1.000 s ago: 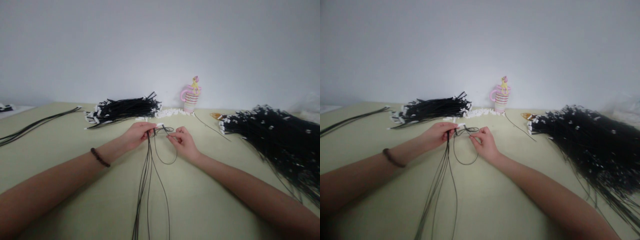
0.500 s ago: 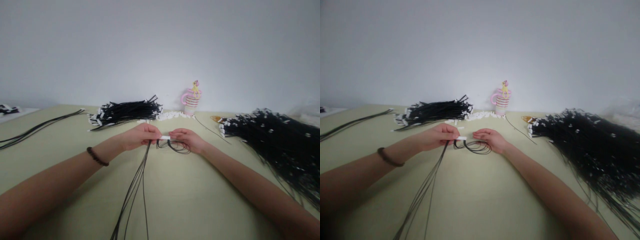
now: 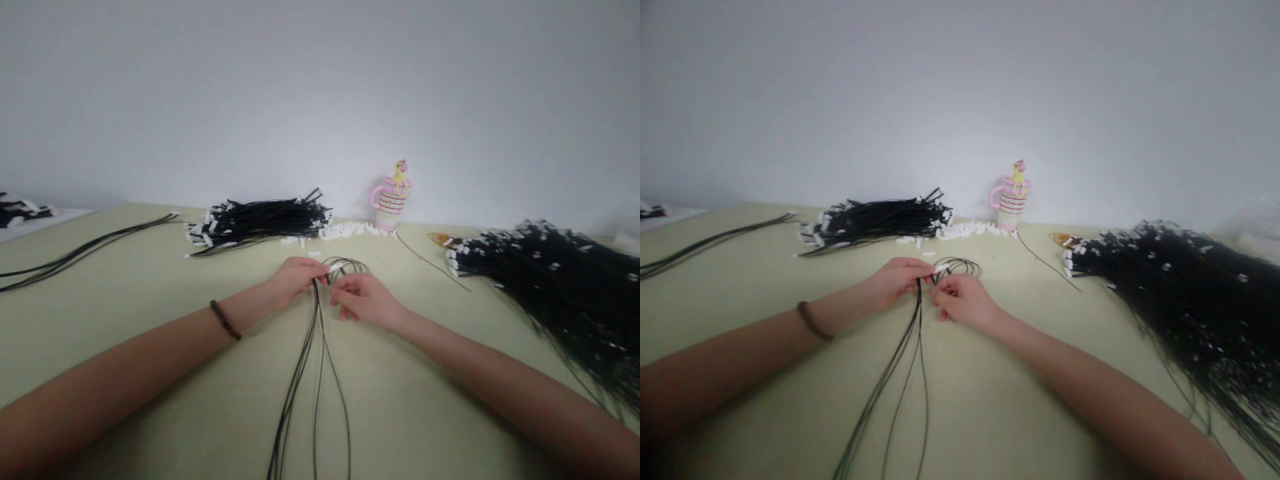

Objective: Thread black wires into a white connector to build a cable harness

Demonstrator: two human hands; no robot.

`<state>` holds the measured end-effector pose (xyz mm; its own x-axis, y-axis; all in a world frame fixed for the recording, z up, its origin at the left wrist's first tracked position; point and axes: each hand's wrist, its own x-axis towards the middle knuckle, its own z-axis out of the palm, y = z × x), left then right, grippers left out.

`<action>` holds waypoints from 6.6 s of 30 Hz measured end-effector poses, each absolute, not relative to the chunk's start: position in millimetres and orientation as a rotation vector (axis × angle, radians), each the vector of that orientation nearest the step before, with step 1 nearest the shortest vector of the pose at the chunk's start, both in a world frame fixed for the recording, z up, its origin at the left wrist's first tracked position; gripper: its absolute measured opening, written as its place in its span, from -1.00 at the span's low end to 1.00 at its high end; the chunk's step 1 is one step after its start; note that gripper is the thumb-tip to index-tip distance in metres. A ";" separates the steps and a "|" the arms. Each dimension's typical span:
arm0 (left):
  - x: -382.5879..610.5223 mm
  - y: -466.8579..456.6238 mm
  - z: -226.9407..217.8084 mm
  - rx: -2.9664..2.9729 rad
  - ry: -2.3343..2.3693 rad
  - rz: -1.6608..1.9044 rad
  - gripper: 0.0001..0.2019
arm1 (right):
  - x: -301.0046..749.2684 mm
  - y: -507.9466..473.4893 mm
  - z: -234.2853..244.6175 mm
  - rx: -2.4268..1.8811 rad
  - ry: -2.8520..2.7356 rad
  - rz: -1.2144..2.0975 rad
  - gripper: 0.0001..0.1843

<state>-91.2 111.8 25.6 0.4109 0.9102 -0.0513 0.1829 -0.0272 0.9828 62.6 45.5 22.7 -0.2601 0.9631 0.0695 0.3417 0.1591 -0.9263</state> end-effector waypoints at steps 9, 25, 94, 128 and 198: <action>-93.0 106.4 26.2 1.398 0.957 0.848 -0.76 | 37.9 63.4 4.4 -1.335 -1.712 0.987 -0.67; -94.6 102.9 26.6 1.436 0.901 0.882 -0.75 | 41.5 59.3 -4.3 -1.309 -1.682 0.893 -0.92; -95.2 108.7 24.5 1.393 0.936 0.894 -0.79 | 65.6 59.5 6.2 -1.219 -1.928 0.374 -0.83; -97.7 107.1 25.4 1.418 0.840 0.856 -0.79 | 67.2 62.1 6.3 -1.154 -1.984 0.611 -0.79; -95.3 100.7 16.1 1.814 0.813 0.884 -0.75 | 63.0 50.5 11.5 -1.315 -2.087 0.152 -0.79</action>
